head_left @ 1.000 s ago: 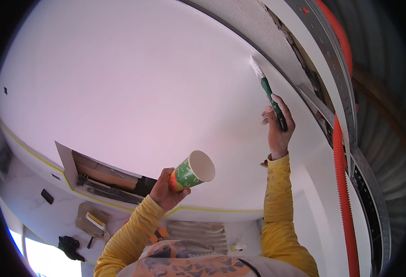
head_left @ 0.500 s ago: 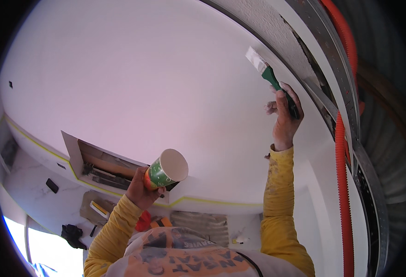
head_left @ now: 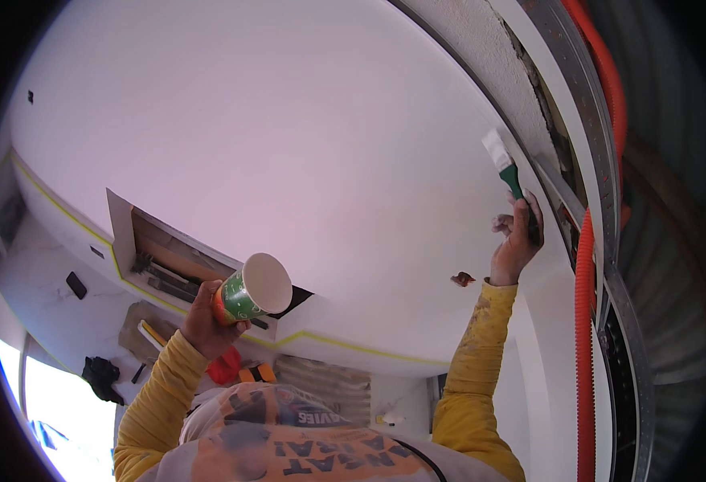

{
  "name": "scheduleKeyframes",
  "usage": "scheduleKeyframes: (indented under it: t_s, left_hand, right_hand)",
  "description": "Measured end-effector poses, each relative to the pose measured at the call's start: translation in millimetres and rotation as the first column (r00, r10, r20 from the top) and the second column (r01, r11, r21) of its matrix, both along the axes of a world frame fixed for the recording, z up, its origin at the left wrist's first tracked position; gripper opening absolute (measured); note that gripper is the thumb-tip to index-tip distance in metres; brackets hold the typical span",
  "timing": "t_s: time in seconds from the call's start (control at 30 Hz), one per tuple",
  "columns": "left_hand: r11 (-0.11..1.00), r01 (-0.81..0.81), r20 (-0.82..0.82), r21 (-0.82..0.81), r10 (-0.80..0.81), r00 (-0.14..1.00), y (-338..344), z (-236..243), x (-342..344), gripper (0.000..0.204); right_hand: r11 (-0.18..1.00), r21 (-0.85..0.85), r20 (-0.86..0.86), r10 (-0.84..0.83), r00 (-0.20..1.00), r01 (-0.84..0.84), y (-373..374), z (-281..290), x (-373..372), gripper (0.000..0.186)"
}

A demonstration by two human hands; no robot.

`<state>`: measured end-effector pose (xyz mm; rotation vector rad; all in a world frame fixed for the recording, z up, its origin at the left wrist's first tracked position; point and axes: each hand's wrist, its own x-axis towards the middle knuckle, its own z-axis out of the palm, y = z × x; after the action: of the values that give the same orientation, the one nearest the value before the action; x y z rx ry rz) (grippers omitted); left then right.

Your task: The person paints a white ceiling using a paintbrush and a paper cup containing white paint. They repeatedly dip the brush into the cup and apply paint along the ceiling edge near exposed red conduit and metal framing. The camera is head-mounted and shows the hands and ceiling throughout.

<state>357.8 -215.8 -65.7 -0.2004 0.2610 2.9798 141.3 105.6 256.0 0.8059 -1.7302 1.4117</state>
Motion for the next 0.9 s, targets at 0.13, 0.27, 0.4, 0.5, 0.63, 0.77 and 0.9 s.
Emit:
scheduleKeyframes:
  t_s: [0.13,0.27,0.4,0.5,0.63,0.77,0.9]
  left_hand:
    - [1.0,0.0,-0.029,0.025,0.0,1.0,1,1,2,0.035]
    - [0.999,0.022,-0.035,0.024,-0.021,0.999,5,1,4,0.037]
    - [1.0,0.0,0.014,0.03,-0.001,1.0,2,-4,7,0.039]
    - [1.0,0.005,0.035,0.015,-0.005,0.999,-3,-8,8,0.04]
    - [1.0,0.009,0.074,0.009,-0.009,0.997,-9,-8,6,0.041]
    - [1.0,0.003,0.063,0.007,-0.004,0.998,-21,-6,5,0.041]
    - [1.0,-0.002,0.112,0.01,0.001,0.994,-25,-5,-18,0.042]
  right_hand:
    - [0.974,0.14,-0.002,0.179,0.984,-0.177,-64,-1,-1,0.046]
    - [0.981,0.128,0.008,0.143,0.99,-0.143,-95,4,-5,0.045]
    - [0.991,0.087,0.028,0.096,0.995,-0.098,-91,6,-12,0.046]
    - [0.996,0.052,0.037,0.073,0.997,-0.075,-84,6,-17,0.045]
    - [0.997,0.038,0.051,0.068,0.996,-0.07,-78,9,-17,0.044]
    - [1.0,0.019,0.054,0.021,0.998,-0.022,-69,11,-23,0.042]
    - [0.999,0.018,0.084,-0.045,0.995,0.043,-52,11,-54,0.04]
